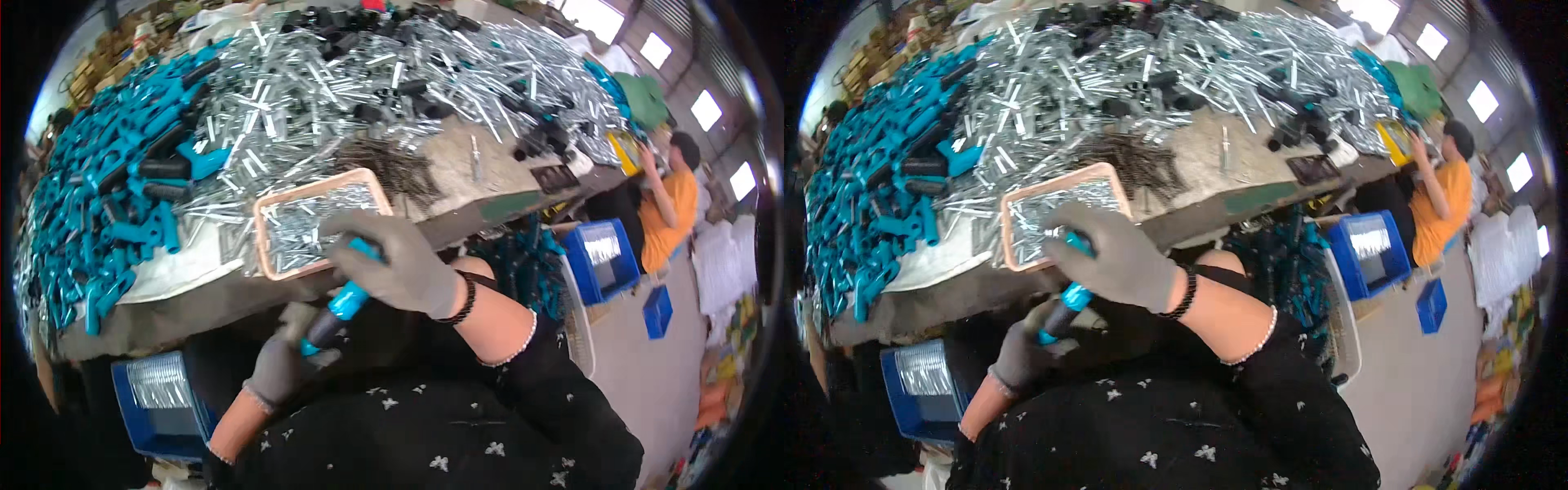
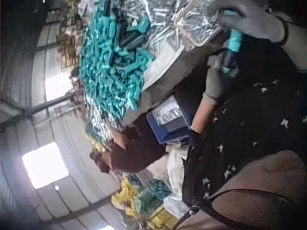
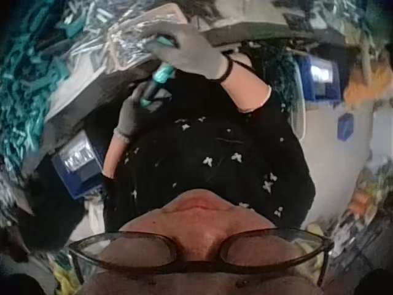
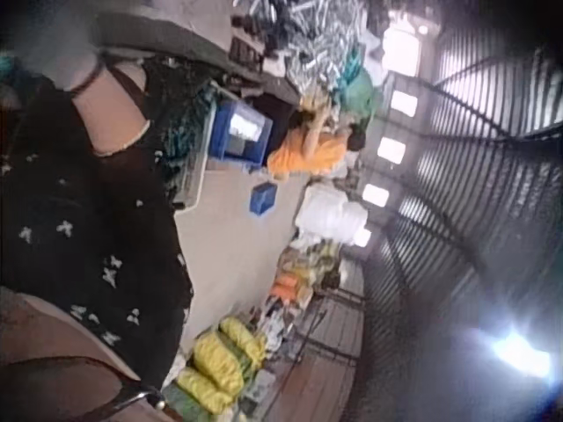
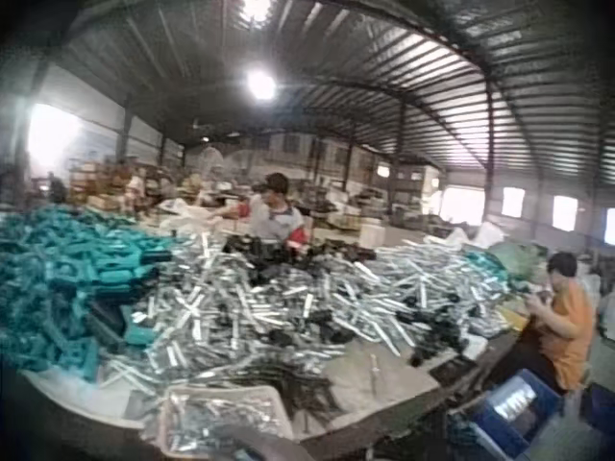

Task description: The person assembles tools by inserting springs and pins into metal shafts, sliding plastic handles and sleeves onto the assemblies, and fitting the components together by hand.

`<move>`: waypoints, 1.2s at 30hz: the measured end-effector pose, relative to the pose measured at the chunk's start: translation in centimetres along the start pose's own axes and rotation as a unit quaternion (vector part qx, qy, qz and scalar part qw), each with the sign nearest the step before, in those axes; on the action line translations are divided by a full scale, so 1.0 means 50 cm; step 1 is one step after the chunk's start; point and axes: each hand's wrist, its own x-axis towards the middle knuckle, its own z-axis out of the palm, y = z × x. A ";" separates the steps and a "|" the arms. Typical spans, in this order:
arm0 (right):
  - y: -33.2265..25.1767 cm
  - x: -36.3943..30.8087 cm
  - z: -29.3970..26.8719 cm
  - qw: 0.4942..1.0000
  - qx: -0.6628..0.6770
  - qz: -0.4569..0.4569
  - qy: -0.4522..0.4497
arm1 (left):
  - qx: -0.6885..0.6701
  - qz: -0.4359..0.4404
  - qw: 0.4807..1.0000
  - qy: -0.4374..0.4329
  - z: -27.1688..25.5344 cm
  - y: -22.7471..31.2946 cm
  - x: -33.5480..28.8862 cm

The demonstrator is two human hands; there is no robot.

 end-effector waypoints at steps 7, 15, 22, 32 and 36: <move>0.200 0.165 -0.235 0.936 -0.171 -0.012 0.306 | -0.470 -0.045 0.856 0.211 -0.056 0.006 -0.105; 0.317 0.257 -0.337 0.875 -0.416 0.245 0.036 | -0.692 -0.175 0.657 0.243 0.000 -0.048 -0.165; 0.305 0.191 -0.340 0.901 -0.331 0.170 0.223 | -0.604 -0.171 0.740 0.242 -0.007 -0.068 -0.167; 0.067 -0.079 0.092 0.995 0.093 0.047 -0.007 | -0.689 -0.209 0.666 0.194 0.006 -0.059 -0.126; 0.088 -0.085 0.153 0.998 0.010 -0.053 -0.027 | -0.691 -0.195 0.667 0.198 0.008 -0.046 -0.129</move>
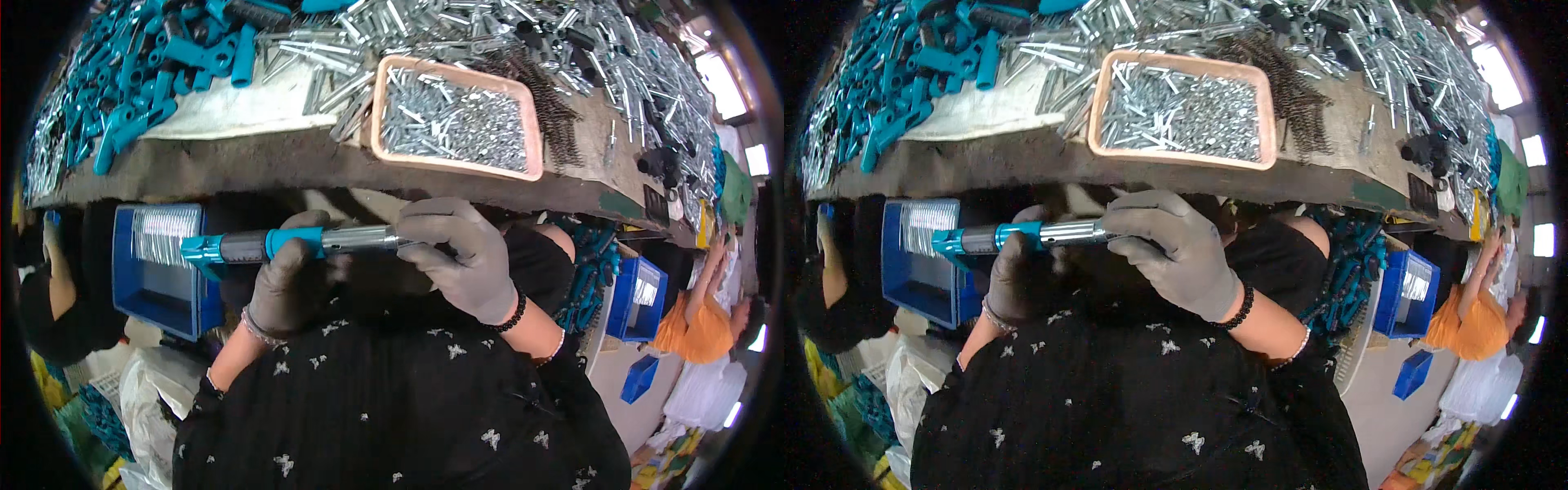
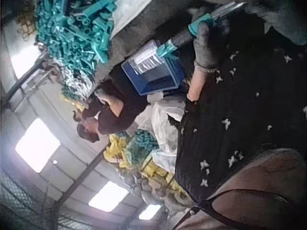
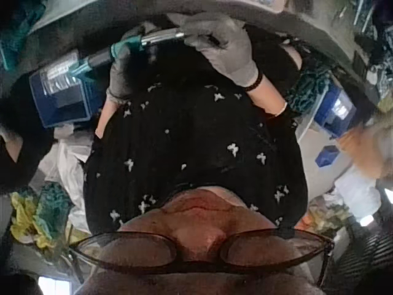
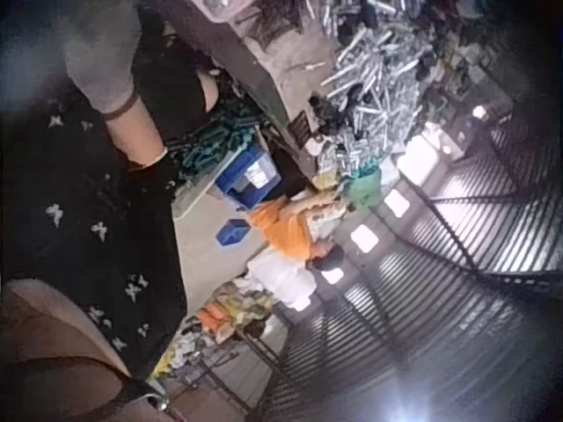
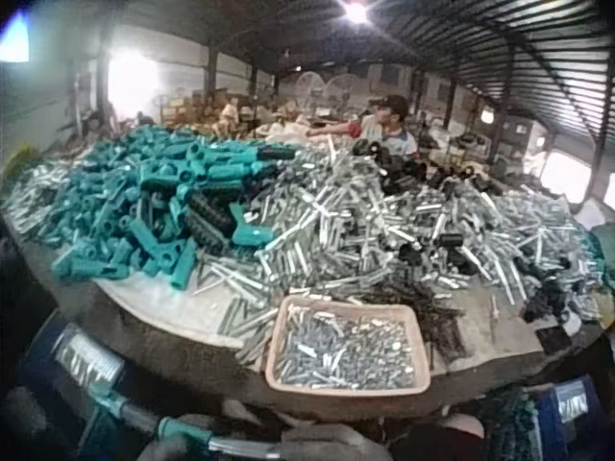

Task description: The person assembles tools by inserting springs and pins into metal shafts, sliding plastic handles and sleeves onto the assemblies, and fitting the components together by hand.

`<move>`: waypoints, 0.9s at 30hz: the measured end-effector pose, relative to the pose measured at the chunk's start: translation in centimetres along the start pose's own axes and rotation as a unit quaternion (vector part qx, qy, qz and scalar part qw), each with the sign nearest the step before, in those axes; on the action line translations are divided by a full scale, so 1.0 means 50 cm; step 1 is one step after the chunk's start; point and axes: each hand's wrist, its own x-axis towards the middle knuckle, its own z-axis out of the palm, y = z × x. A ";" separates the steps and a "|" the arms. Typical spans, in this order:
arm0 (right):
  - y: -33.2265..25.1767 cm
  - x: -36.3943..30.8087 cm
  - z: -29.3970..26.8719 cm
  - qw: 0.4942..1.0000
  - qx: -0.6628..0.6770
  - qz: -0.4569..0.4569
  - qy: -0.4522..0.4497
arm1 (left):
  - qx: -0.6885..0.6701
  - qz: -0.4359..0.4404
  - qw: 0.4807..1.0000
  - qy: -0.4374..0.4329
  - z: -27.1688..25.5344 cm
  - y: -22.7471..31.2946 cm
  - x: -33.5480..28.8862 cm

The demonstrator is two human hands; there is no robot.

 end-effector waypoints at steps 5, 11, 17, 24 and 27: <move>0.021 -0.004 0.024 0.998 -0.012 0.059 -0.026 | 0.009 0.044 0.999 0.001 -0.032 -0.012 -0.010; 0.029 -0.021 0.041 0.931 0.276 0.222 -0.085 | 0.017 0.071 0.996 -0.054 -0.065 -0.027 -0.023; 0.064 -0.042 0.062 0.973 0.171 0.137 -0.074 | 0.015 0.064 0.998 -0.023 -0.057 -0.017 -0.025; 0.023 -0.020 0.064 0.926 0.202 0.304 -0.101 | 0.049 0.045 0.998 -0.022 -0.068 -0.014 -0.030; 0.031 -0.005 0.051 0.903 0.213 0.345 -0.141 | 0.087 0.074 0.993 0.000 -0.068 -0.014 -0.033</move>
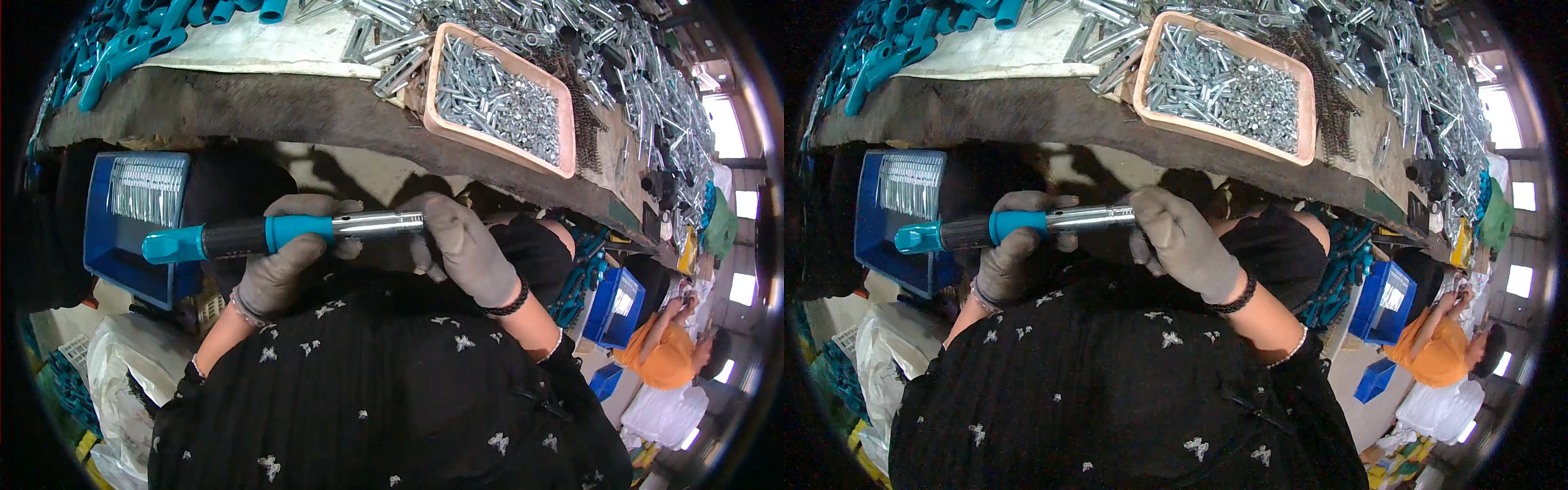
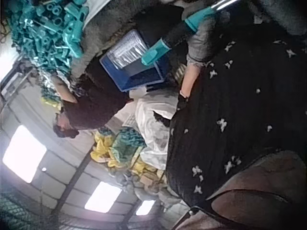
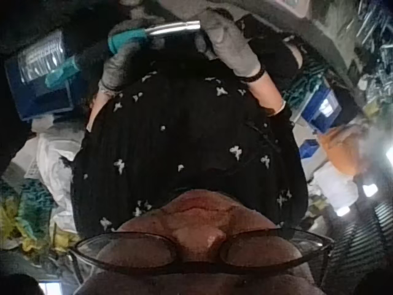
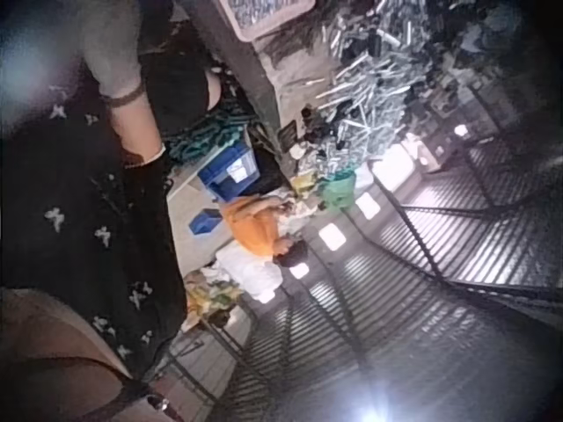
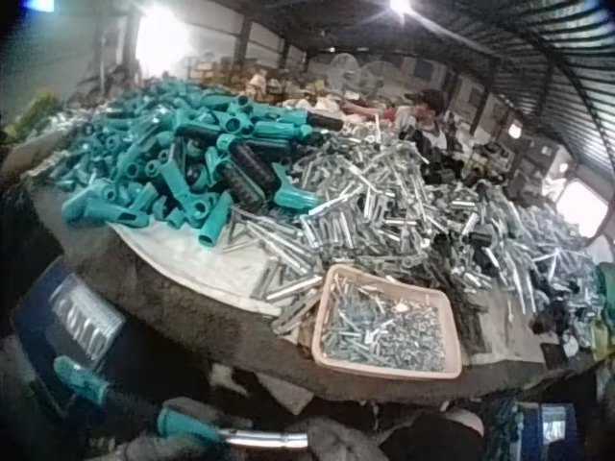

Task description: The person assembles tools by inserting springs and pins into metal shafts, sliding plastic handles and sleeves onto the assemblies, and fitting the components together by hand.

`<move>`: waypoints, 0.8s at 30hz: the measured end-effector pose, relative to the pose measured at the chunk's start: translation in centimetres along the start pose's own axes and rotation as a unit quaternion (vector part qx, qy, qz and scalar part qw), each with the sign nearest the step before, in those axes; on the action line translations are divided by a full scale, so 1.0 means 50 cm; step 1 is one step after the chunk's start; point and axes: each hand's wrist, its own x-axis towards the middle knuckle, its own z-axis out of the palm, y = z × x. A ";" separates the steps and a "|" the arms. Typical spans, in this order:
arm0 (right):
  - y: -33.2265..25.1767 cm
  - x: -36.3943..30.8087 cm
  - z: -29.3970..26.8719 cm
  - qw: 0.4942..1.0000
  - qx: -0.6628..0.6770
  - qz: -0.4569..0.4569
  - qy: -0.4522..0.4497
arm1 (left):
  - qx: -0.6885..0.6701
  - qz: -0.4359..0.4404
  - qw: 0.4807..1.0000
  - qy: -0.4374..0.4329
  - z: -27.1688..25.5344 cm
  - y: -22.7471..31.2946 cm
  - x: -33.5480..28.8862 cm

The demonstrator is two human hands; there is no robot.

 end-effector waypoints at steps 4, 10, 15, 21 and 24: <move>0.033 0.020 0.015 0.981 -0.099 -0.159 0.039 | -0.046 0.003 0.999 -0.010 0.002 0.007 -0.003; 0.017 0.019 0.014 0.899 -0.258 -0.350 0.041 | -0.102 -0.014 0.995 0.003 -0.004 0.008 -0.007; -0.017 -0.006 0.023 0.999 0.036 -0.008 0.007 | -0.018 0.023 0.999 -0.035 -0.011 0.014 -0.005; 0.010 0.012 0.010 0.964 -0.208 -0.161 0.029 | -0.034 0.008 0.999 -0.024 -0.006 0.015 -0.005; 0.031 0.016 0.025 0.946 -0.195 -0.250 0.064 | -0.086 -0.007 0.996 0.024 0.000 0.011 -0.005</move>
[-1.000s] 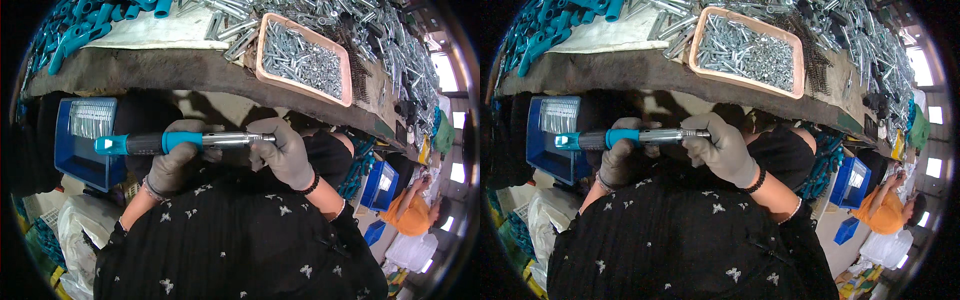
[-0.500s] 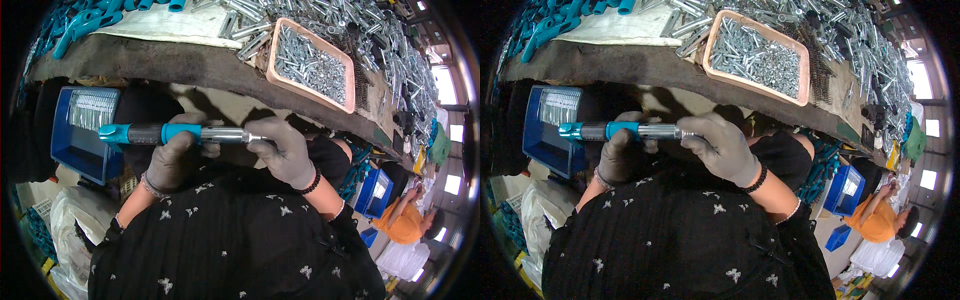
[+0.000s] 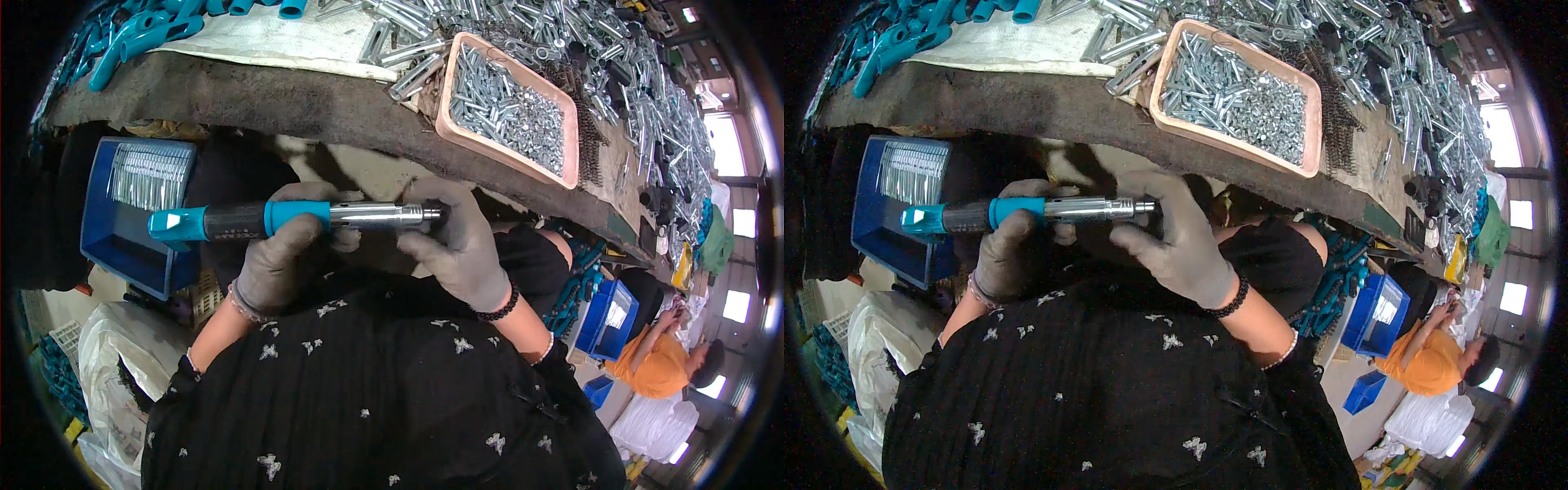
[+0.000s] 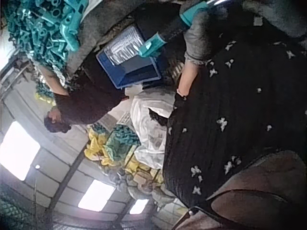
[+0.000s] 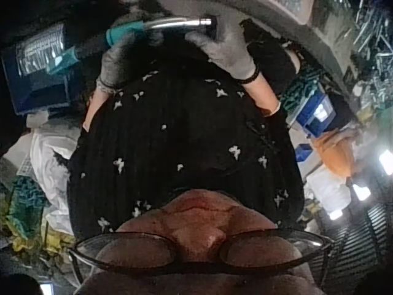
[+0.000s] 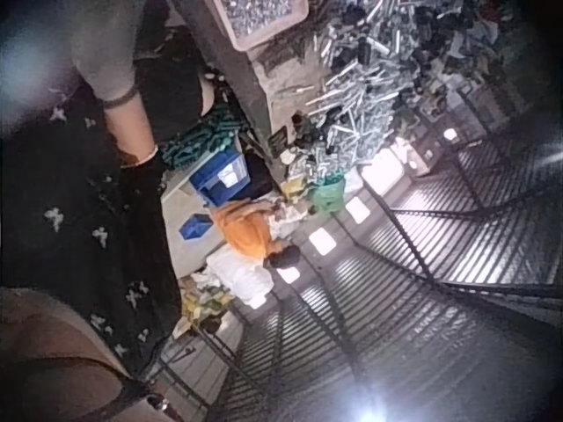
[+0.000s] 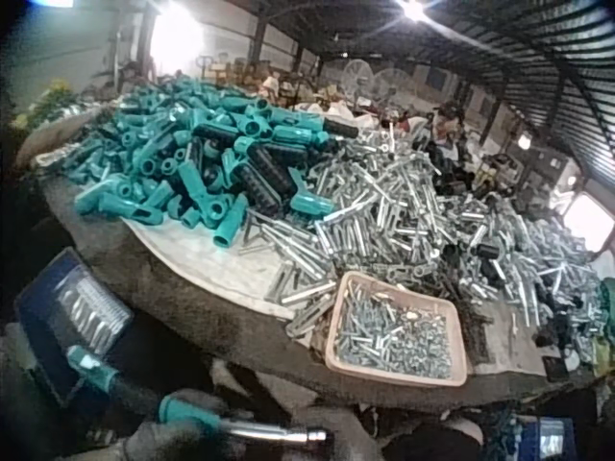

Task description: The person assembles tools by inserting springs and pins into metal shafts, sliding plastic handles and sleeves onto the assemblies, and fitting the components together by hand.

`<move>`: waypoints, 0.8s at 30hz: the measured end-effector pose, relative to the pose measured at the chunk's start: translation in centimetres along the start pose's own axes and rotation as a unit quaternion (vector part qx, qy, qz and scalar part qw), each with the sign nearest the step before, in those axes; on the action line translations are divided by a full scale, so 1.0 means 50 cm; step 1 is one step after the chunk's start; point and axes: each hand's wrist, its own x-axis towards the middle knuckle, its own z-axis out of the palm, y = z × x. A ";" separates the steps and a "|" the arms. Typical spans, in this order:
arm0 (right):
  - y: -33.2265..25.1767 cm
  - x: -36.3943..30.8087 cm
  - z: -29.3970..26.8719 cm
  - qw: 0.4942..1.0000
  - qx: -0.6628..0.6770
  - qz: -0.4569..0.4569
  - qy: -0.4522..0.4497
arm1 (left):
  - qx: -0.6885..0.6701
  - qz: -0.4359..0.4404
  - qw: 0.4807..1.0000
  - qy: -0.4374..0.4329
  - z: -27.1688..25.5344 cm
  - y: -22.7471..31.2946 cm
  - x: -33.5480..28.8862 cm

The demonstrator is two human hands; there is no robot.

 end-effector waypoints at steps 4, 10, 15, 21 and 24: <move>0.001 0.004 -0.010 0.990 0.028 0.133 0.030 | 0.008 0.002 1.000 -0.015 0.003 -0.002 0.001; -0.023 0.001 -0.016 0.972 0.095 0.211 0.044 | 0.021 -0.007 1.000 -0.017 0.003 -0.005 0.006; 0.015 -0.016 -0.031 0.991 0.013 0.122 -0.061 | 0.002 -0.008 1.000 -0.031 0.012 -0.003 0.006; 0.013 -0.016 -0.002 0.993 0.075 0.083 0.026 | 0.011 -0.007 1.000 -0.008 0.004 -0.010 0.005; 0.036 -0.024 -0.037 0.957 0.116 0.247 -0.100 | -0.018 0.009 1.000 -0.009 -0.007 -0.015 0.013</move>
